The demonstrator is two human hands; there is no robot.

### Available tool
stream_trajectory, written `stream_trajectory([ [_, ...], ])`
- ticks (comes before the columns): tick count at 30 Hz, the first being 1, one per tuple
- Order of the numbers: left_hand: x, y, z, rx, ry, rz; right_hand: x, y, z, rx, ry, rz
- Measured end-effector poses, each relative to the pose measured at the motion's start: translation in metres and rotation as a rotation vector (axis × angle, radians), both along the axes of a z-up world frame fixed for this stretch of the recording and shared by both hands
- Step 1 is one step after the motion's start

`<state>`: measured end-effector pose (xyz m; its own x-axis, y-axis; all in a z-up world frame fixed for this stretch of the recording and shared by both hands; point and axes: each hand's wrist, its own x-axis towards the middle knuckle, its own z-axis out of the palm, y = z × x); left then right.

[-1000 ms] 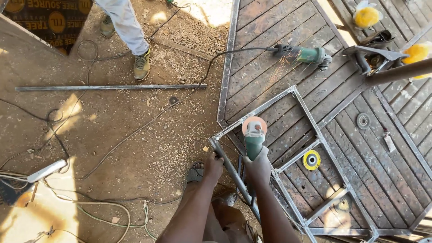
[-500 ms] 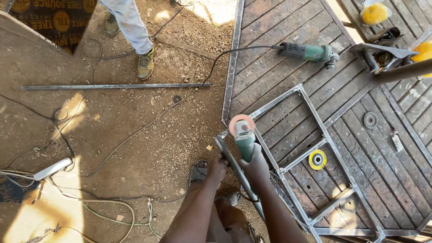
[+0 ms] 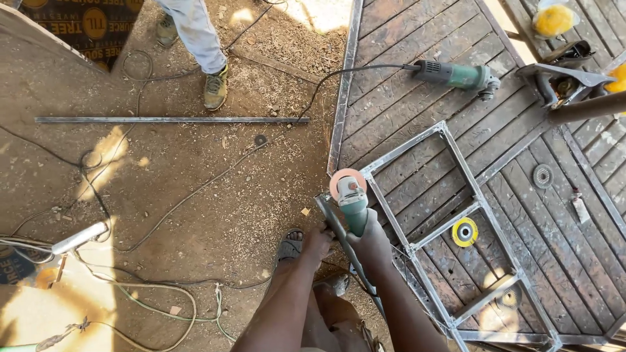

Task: Using a handheld angle grinder to smooth out weld joints on a rectangular metal frame

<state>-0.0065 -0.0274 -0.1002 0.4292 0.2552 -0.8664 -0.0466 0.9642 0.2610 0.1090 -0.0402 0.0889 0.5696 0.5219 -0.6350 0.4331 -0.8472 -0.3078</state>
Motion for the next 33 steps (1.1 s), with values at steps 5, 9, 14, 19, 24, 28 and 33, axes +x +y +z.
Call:
stream_trajectory([
  [5,0.000,-0.006,0.003,0.059,-0.056,0.024,-0.001,-0.006,0.001,0.018,-0.044,0.097],
  [9,-0.003,-0.005,0.010,0.052,-0.054,0.097,-0.006,-0.003,0.010,0.025,0.000,0.077],
  [14,0.000,0.001,0.005,0.077,0.046,-0.047,0.001,-0.008,0.002,-0.024,-0.054,0.141],
  [19,0.003,0.000,-0.009,0.167,0.074,-0.172,0.007,-0.011,0.000,-0.061,-0.027,0.148],
  [24,0.001,0.003,0.009,0.053,0.002,-0.029,0.004,-0.007,-0.003,-0.080,-0.023,0.152],
  [28,-0.003,0.003,0.005,0.181,0.046,-0.203,0.005,-0.005,-0.002,-0.086,-0.030,0.118],
  [33,-0.004,0.010,0.032,0.116,0.020,-0.148,0.002,0.002,0.006,-0.051,-0.007,0.106],
])
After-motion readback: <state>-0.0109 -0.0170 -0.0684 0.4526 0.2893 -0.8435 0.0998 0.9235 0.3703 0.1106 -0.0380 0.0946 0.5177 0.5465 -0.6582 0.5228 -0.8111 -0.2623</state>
